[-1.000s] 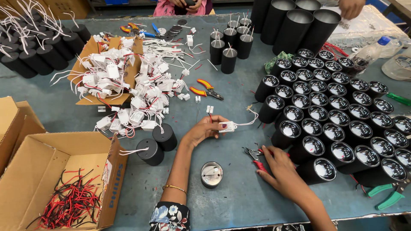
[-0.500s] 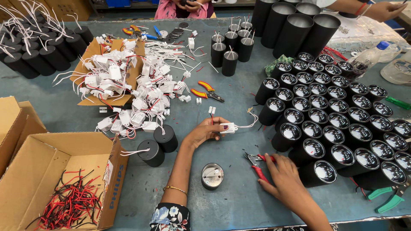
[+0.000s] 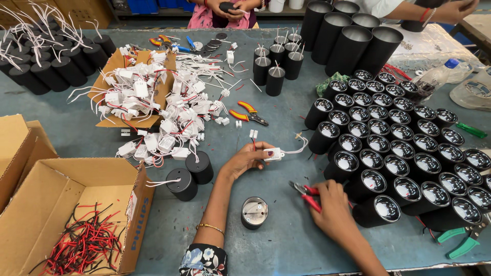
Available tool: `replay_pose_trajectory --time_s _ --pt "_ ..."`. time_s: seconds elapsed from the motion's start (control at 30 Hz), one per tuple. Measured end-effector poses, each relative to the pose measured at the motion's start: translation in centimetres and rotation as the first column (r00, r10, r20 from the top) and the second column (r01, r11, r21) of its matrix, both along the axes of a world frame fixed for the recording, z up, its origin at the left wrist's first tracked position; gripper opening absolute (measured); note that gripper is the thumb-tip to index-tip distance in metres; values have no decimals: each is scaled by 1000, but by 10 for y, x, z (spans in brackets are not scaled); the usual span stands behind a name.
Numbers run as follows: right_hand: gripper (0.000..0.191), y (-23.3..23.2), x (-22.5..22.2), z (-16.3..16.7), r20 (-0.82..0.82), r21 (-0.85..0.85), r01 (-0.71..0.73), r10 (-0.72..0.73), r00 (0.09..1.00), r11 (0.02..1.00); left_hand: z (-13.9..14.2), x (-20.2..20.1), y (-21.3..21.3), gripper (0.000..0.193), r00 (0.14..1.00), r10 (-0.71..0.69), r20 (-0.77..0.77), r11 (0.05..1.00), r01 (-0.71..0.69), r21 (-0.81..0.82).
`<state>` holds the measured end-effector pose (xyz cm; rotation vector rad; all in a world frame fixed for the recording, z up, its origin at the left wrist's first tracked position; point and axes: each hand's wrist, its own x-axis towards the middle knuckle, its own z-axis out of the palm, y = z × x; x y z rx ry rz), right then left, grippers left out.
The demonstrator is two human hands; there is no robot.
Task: The person threads white wires through the hole in a black cylindrical light fixture base and pulls them through, then connects the wires to a white LED driver module and uses red-handled pliers to work on the driver's wires, placing finished fixtures with the others on the workbench.
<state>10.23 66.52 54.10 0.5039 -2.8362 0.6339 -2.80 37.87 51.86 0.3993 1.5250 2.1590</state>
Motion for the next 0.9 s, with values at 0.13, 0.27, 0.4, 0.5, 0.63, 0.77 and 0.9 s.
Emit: replay_pose_trajectory --time_s 0.13,0.27,0.4,0.5,0.63,0.77,0.9 --pt "35 -13 -39 -13 151 -457 -69 154 976 887 -9 -6 -1 31 986 163 30 985 -164 46" --pt "21 -46 -99 -17 405 -803 88 432 806 589 -23 -19 -4 33 936 342 87 915 -353 196" --pt "17 -76 -141 -24 277 -876 9 488 828 482 -38 -33 -9 32 879 453 147 810 -475 345" --pt "18 -75 -152 -36 225 -899 -13 489 843 437 -43 -41 -10 31 849 499 175 771 -527 358" --pt "24 -54 -155 -46 217 -907 -47 562 798 418 -42 -44 0 30 855 492 166 768 -516 379" --pt "23 -49 -154 -44 249 -892 -19 526 813 452 -34 -41 11 30 884 456 100 809 -459 368" --pt "18 -49 -145 -28 205 -742 -66 319 925 667 -28 -36 18 32 904 426 41 841 -412 352"
